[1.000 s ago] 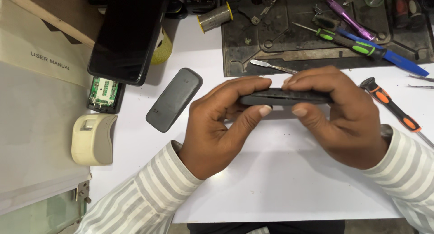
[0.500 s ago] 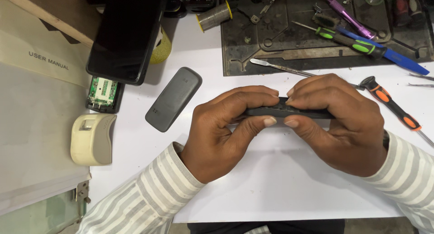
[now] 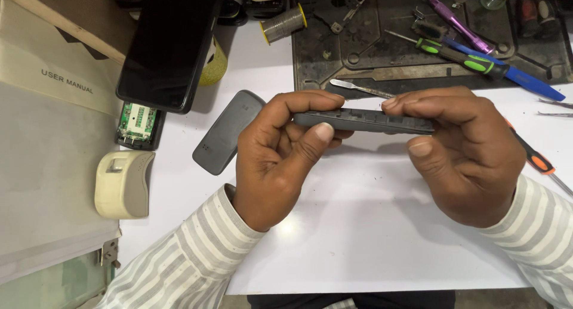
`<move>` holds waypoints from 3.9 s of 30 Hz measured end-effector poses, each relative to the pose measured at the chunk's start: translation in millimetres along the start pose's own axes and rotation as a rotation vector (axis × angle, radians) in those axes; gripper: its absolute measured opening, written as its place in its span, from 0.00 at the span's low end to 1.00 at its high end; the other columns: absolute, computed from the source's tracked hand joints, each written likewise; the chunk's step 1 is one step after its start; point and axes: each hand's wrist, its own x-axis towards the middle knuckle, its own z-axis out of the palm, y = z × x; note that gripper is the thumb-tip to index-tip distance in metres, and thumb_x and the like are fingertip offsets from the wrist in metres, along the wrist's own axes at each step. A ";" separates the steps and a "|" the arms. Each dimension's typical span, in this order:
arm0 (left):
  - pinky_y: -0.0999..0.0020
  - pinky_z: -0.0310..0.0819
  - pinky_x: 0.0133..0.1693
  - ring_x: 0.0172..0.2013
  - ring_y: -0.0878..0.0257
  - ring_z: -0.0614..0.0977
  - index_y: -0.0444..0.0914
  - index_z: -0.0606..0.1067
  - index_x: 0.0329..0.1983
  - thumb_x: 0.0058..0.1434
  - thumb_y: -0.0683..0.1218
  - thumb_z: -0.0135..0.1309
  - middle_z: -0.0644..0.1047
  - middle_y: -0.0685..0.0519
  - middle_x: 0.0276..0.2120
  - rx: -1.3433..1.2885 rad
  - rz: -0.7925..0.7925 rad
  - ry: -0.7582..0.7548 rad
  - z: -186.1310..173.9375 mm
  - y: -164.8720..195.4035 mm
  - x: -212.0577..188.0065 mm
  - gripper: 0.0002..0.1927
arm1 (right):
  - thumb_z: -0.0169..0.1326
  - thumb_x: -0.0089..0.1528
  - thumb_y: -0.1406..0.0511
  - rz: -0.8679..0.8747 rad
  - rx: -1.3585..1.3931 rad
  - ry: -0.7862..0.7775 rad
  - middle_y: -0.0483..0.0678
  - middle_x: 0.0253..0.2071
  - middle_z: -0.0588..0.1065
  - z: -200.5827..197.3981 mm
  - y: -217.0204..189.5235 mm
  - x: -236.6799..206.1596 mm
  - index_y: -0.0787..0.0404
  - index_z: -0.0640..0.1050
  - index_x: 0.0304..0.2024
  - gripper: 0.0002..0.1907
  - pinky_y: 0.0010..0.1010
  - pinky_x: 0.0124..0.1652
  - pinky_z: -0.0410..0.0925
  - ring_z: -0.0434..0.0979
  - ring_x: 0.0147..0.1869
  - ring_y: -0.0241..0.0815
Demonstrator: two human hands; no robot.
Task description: The person brushes the keypad and internal components of a disassembled feature phone with a toothbrush, then cleans the circuit board. They fit the front cover onto the keypad, snap the housing together, and use a screwdriver on the back cover at the end.
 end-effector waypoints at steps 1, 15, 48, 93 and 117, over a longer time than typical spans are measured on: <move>0.62 0.85 0.58 0.55 0.57 0.84 0.30 0.69 0.60 0.74 0.39 0.49 0.76 0.43 0.59 0.005 0.001 0.002 -0.6 -0.8 -0.3 0.13 | 0.48 0.68 0.70 -0.005 -0.016 -0.002 0.60 0.54 0.71 -0.6 0.1 -0.1 0.71 0.66 0.53 0.12 0.40 0.63 0.72 0.76 0.62 0.48; 0.60 0.84 0.57 0.54 0.52 0.84 0.31 0.68 0.57 0.73 0.37 0.46 0.74 0.40 0.60 -0.162 -0.095 -0.032 -6.7 -5.1 6.4 0.11 | 0.48 0.72 0.68 0.043 0.035 0.007 0.56 0.57 0.73 -3.9 -5.3 0.6 0.69 0.68 0.57 0.14 0.38 0.64 0.72 0.76 0.65 0.47; 0.76 0.79 0.28 0.30 0.65 0.85 0.34 0.71 0.64 0.72 0.52 0.48 0.81 0.47 0.42 0.094 -0.334 -0.128 6.9 6.8 5.3 0.23 | 0.57 0.67 0.70 0.163 -0.036 -0.019 0.54 0.44 0.78 0.8 2.4 -18.5 0.72 0.73 0.52 0.14 0.24 0.40 0.77 0.82 0.42 0.38; 0.77 0.78 0.34 0.34 0.70 0.82 0.31 0.70 0.61 0.73 0.49 0.48 0.82 0.50 0.39 0.112 -0.206 -0.010 7.9 7.7 1.9 0.20 | 0.56 0.69 0.66 0.267 -0.030 -0.037 0.46 0.39 0.74 -0.7 16.8 -6.2 0.64 0.77 0.49 0.09 0.22 0.38 0.67 0.73 0.38 0.30; 0.74 0.84 0.45 0.42 0.67 0.85 0.34 0.75 0.53 0.70 0.45 0.62 0.81 0.50 0.44 0.376 0.117 -0.088 11.0 11.4 -9.5 0.13 | 0.60 0.63 0.67 -0.036 -0.128 -0.082 0.53 0.49 0.74 0.9 6.6 -7.4 0.67 0.73 0.51 0.16 0.27 0.46 0.73 0.77 0.50 0.40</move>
